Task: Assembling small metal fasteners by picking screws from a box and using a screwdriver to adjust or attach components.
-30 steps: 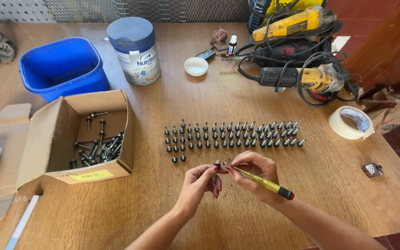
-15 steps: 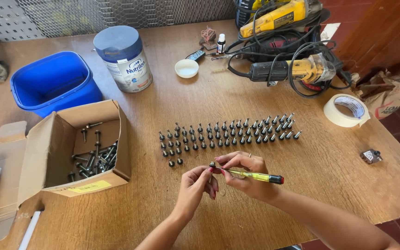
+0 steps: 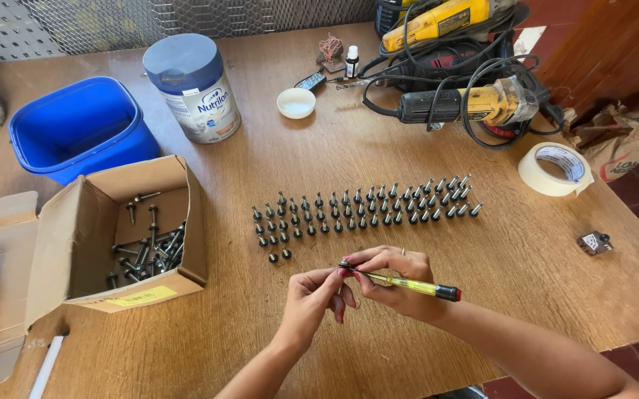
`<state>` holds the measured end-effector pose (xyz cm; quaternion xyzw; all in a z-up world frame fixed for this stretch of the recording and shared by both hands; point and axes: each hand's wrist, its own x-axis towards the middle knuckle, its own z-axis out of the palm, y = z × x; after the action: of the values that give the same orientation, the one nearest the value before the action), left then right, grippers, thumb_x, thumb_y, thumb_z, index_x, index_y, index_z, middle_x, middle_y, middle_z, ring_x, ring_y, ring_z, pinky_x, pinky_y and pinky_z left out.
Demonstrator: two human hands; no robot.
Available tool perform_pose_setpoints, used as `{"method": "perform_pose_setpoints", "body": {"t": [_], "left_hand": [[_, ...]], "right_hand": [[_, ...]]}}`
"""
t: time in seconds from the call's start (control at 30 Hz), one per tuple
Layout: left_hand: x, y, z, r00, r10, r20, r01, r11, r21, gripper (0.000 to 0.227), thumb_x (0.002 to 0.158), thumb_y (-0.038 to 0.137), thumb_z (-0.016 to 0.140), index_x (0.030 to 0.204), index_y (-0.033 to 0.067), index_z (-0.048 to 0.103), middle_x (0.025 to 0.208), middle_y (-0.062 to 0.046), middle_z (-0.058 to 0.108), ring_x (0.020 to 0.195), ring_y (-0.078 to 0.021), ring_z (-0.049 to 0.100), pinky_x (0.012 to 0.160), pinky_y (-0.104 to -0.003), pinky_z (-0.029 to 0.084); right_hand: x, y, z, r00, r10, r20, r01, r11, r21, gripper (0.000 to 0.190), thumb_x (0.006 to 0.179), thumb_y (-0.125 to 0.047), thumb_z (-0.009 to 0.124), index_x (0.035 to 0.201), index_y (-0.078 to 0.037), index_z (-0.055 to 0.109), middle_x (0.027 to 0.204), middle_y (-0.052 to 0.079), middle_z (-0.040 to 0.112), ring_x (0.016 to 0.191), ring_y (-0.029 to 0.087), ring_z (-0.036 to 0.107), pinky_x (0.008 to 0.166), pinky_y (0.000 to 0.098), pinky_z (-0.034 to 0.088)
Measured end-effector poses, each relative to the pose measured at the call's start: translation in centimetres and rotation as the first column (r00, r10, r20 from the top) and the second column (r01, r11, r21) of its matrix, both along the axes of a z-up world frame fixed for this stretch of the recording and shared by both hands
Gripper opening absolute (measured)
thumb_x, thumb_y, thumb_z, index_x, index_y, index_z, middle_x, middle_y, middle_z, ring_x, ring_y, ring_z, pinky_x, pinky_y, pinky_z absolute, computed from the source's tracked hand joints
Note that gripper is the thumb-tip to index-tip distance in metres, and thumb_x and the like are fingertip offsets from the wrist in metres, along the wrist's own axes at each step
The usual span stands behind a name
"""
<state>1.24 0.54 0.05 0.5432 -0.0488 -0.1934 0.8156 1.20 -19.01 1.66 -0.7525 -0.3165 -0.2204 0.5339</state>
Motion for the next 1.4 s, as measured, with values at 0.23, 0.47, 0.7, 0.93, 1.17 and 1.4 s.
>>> {"method": "perform_pose_setpoints", "body": {"t": [0.23, 0.47, 0.7, 0.93, 1.17, 1.4], "left_hand": [[0.1, 0.3, 0.5, 0.998, -0.059, -0.024, 0.058, 0.998, -0.011, 0.034, 0.100, 0.022, 0.062, 0.102, -0.0083, 0.077, 0.072, -0.021, 0.073, 0.043, -0.0162, 0.056, 0.043, -0.026, 0.050], [0.1, 0.1, 0.4, 0.997, -0.061, -0.051, 0.060, 0.998, -0.024, 0.033, 0.104, 0.021, 0.055, 0.099, -0.0052, 0.075, 0.064, -0.014, 0.065, 0.046, -0.0162, 0.053, 0.046, -0.027, 0.046], [0.3, 0.1, 0.3, 0.997, -0.075, -0.036, 0.074, 0.997, -0.038, 0.032, 0.106, 0.021, 0.054, 0.103, -0.0030, 0.074, 0.064, -0.010, 0.063, 0.050, -0.0143, 0.052, 0.047, -0.027, 0.047], [0.4, 0.0, 0.6, 0.994, -0.047, 0.095, 0.034, 0.991, 0.132, 0.032, 0.104, 0.023, 0.057, 0.100, -0.0016, 0.077, 0.063, -0.010, 0.067, 0.048, -0.0134, 0.058, 0.051, -0.025, 0.050], [1.5, 0.4, -0.1, 1.000, -0.003, 0.002, 0.003, 0.976, 0.216, 0.023, 0.090, 0.014, 0.076, 0.101, -0.0064, 0.079, 0.075, -0.019, 0.079, 0.055, -0.0162, 0.067, 0.052, -0.024, 0.056], [1.1, 0.0, -0.8, 0.997, -0.037, 0.063, 0.015, 0.947, 0.320, 0.016, 0.094, 0.012, 0.072, 0.094, -0.0020, 0.080, 0.075, -0.015, 0.081, 0.058, -0.0135, 0.070, 0.056, -0.024, 0.060]], "right_hand": [[0.0, -0.2, -0.1, 0.999, 0.018, 0.048, -0.017, 1.000, -0.023, 0.014, 0.090, -0.013, 0.077, 0.102, -0.008, 0.072, 0.112, 0.015, 0.078, 0.104, 0.024, 0.079, 0.091, 0.0311, 0.063], [-0.3, 0.0, 0.4, 1.000, -0.004, -0.010, 0.004, 0.998, -0.061, 0.010, 0.092, -0.013, 0.073, 0.099, -0.007, 0.069, 0.114, 0.016, 0.078, 0.104, 0.023, 0.079, 0.092, 0.0309, 0.063], [-0.3, 0.2, 1.9, 0.991, 0.032, -0.131, -0.033, 0.999, -0.005, 0.010, 0.093, -0.014, 0.071, 0.097, -0.005, 0.070, 0.116, 0.019, 0.077, 0.107, 0.025, 0.078, 0.094, 0.0335, 0.061], [0.1, -0.2, 1.0, 0.962, 0.091, -0.256, -0.067, 0.993, 0.100, 0.013, 0.092, -0.011, 0.071, 0.101, -0.001, 0.072, 0.114, 0.017, 0.078, 0.094, 0.019, 0.079, 0.083, 0.0288, 0.066], [0.6, -0.8, 1.2, 0.994, 0.039, -0.106, -0.052, 0.991, -0.124, 0.012, 0.089, -0.010, 0.076, 0.099, -0.006, 0.071, 0.110, 0.019, 0.078, 0.104, 0.024, 0.079, 0.093, 0.0317, 0.061], [0.9, -0.9, 0.8, 0.993, 0.051, -0.108, -0.071, 0.980, -0.187, 0.010, 0.089, -0.012, 0.076, 0.097, -0.007, 0.073, 0.107, 0.015, 0.079, 0.099, 0.022, 0.079, 0.089, 0.0307, 0.061]]}}
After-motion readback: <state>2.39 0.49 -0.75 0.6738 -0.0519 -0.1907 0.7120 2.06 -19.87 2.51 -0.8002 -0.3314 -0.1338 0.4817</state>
